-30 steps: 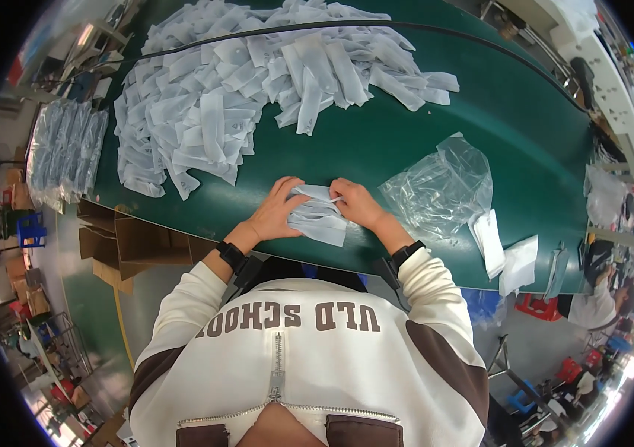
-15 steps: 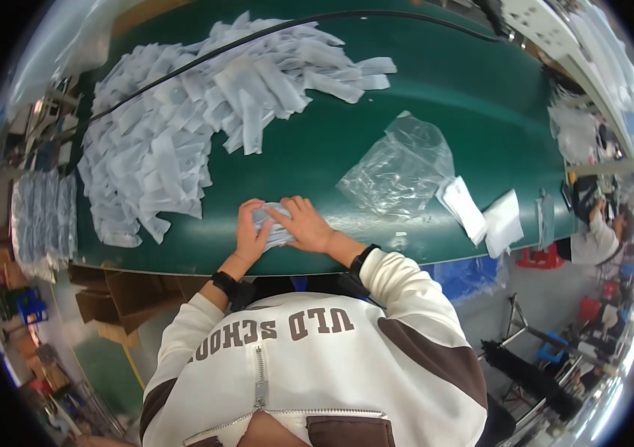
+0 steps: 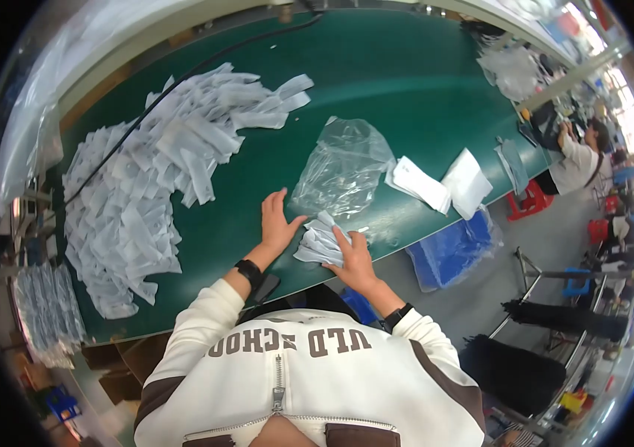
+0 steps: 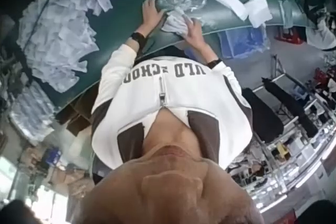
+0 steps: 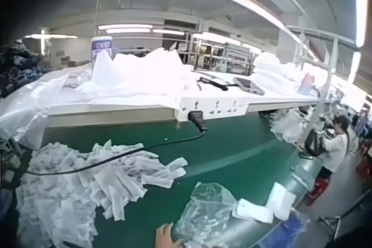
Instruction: The person picks up a plastic bag and places several small white-wrapped items into it by hand before setting it aside. They then repeat the process, filling another plastic bag with more items from the pile.
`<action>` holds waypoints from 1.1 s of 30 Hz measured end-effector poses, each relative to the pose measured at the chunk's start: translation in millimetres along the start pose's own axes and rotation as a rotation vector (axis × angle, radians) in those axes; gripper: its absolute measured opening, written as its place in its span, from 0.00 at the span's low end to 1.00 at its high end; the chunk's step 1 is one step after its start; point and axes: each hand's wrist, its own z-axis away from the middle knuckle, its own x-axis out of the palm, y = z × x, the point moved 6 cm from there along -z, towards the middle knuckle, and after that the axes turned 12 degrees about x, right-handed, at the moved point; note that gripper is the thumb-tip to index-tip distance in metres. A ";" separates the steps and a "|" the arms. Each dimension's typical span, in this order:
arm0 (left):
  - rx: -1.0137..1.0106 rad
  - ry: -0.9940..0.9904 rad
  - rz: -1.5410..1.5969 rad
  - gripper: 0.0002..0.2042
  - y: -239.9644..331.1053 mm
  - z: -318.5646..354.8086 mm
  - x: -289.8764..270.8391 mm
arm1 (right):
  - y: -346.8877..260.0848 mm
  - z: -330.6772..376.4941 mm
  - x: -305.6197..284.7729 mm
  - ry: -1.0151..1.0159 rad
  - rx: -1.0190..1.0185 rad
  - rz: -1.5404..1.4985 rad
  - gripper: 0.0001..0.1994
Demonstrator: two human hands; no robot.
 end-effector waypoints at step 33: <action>0.113 -0.651 0.650 0.04 109.5 -32.5 -42.9 | 21.1 -214.9 -8.6 0.559 0.324 0.198 0.46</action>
